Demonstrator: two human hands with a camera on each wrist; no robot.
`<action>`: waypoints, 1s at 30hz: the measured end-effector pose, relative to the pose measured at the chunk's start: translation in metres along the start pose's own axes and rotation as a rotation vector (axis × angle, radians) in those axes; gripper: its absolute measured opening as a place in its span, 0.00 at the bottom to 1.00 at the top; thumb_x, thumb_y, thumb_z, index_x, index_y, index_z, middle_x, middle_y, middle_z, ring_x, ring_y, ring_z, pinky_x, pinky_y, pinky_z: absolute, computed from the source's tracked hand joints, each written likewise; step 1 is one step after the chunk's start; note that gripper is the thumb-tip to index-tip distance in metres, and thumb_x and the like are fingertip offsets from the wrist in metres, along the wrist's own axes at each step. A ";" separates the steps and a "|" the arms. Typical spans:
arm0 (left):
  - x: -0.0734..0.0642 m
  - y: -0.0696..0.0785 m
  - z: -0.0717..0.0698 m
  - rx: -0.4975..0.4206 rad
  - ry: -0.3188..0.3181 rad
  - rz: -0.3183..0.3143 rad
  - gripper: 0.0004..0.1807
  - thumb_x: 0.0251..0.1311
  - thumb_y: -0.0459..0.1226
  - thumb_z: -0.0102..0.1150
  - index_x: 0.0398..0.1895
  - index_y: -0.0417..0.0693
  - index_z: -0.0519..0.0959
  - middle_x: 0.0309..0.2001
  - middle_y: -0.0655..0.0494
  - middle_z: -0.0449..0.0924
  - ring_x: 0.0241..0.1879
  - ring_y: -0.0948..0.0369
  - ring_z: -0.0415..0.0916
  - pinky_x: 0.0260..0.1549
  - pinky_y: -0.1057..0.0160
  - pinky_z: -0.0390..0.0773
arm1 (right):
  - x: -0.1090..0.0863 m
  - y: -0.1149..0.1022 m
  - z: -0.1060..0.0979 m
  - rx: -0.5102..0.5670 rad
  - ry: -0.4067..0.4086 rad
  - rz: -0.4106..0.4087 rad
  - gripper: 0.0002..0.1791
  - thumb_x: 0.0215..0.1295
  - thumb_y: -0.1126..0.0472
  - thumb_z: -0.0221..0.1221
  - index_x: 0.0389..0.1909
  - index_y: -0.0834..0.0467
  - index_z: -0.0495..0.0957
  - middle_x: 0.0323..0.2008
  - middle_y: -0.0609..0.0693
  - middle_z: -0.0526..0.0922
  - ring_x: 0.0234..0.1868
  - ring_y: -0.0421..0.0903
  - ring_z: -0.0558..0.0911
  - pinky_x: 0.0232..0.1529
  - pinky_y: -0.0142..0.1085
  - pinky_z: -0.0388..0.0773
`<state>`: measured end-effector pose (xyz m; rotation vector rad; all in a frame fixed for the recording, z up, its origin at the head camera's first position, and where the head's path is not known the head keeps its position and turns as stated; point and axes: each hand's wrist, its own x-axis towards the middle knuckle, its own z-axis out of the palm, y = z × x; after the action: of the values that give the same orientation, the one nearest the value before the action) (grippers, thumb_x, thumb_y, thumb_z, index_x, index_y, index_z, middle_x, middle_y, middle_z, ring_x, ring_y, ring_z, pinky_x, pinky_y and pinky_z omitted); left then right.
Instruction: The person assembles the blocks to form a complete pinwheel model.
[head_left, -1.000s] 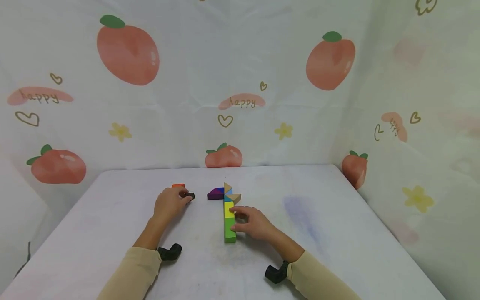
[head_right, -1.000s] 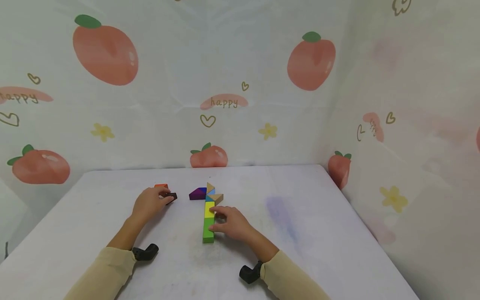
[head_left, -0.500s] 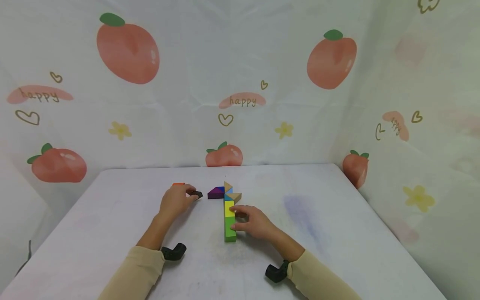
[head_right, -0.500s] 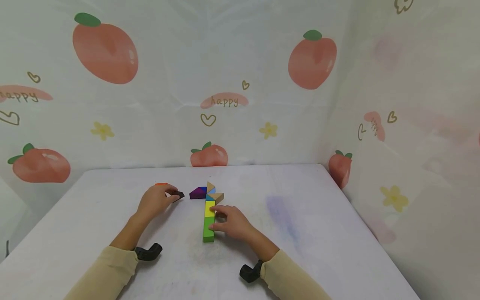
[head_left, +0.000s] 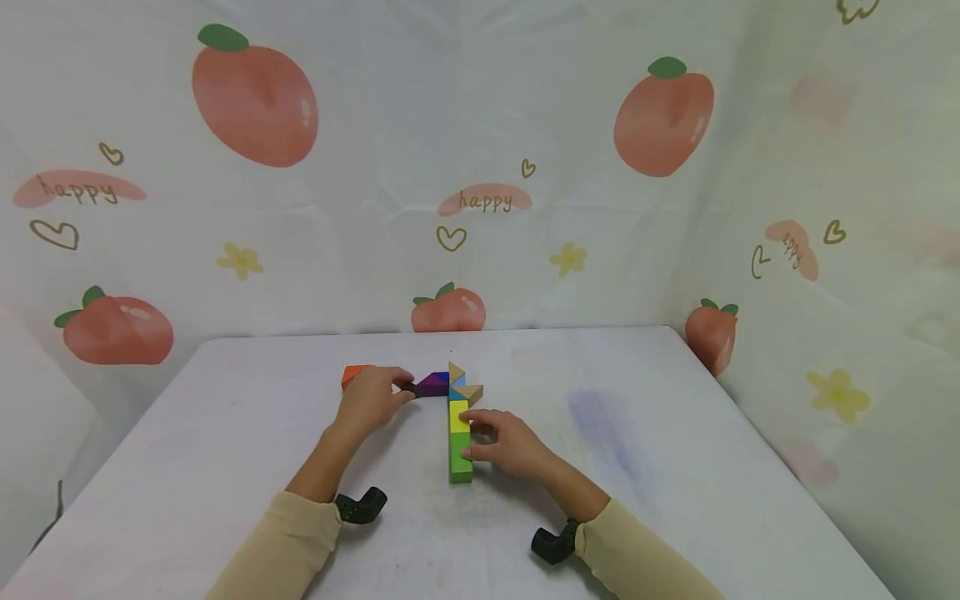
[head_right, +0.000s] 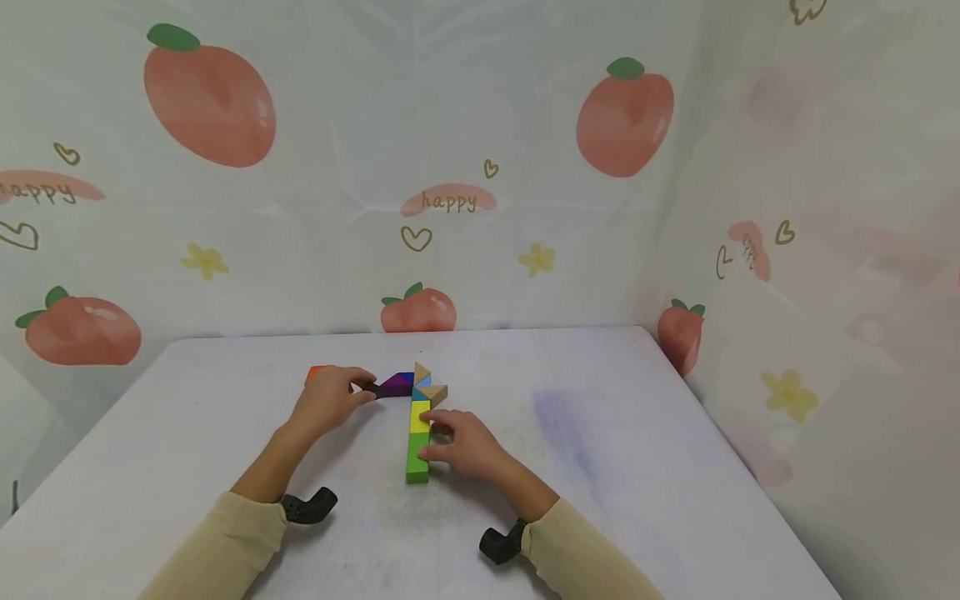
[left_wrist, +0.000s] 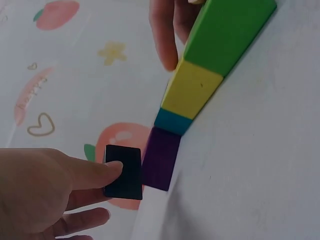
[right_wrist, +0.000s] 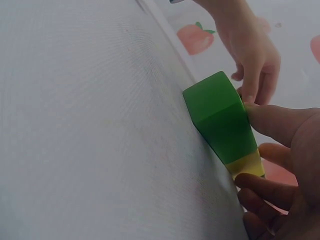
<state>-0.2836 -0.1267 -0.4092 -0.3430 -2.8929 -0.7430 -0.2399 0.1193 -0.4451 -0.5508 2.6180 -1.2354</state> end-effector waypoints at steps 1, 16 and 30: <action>0.000 0.003 0.001 0.004 -0.007 0.000 0.15 0.58 0.39 0.68 0.49 0.47 0.84 0.40 0.55 0.84 0.50 0.51 0.75 0.51 0.48 0.76 | 0.000 0.000 0.000 0.001 -0.001 0.000 0.31 0.59 0.51 0.69 0.63 0.50 0.74 0.55 0.47 0.79 0.58 0.48 0.74 0.61 0.50 0.68; -0.001 0.022 0.020 0.101 -0.108 0.083 0.13 0.58 0.36 0.68 0.46 0.46 0.85 0.41 0.53 0.84 0.46 0.53 0.78 0.51 0.51 0.76 | -0.002 0.001 -0.001 0.028 -0.004 -0.030 0.31 0.59 0.51 0.69 0.63 0.52 0.74 0.56 0.48 0.79 0.58 0.48 0.75 0.62 0.51 0.68; 0.004 0.012 0.021 0.062 -0.123 0.145 0.10 0.54 0.31 0.69 0.37 0.56 0.83 0.31 0.62 0.77 0.35 0.60 0.74 0.42 0.58 0.78 | -0.001 0.001 -0.001 0.033 -0.003 -0.039 0.30 0.59 0.52 0.69 0.63 0.52 0.74 0.56 0.48 0.79 0.57 0.48 0.75 0.61 0.50 0.68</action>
<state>-0.2858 -0.1055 -0.4211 -0.6040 -2.9569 -0.6282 -0.2395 0.1203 -0.4451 -0.6009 2.5911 -1.2853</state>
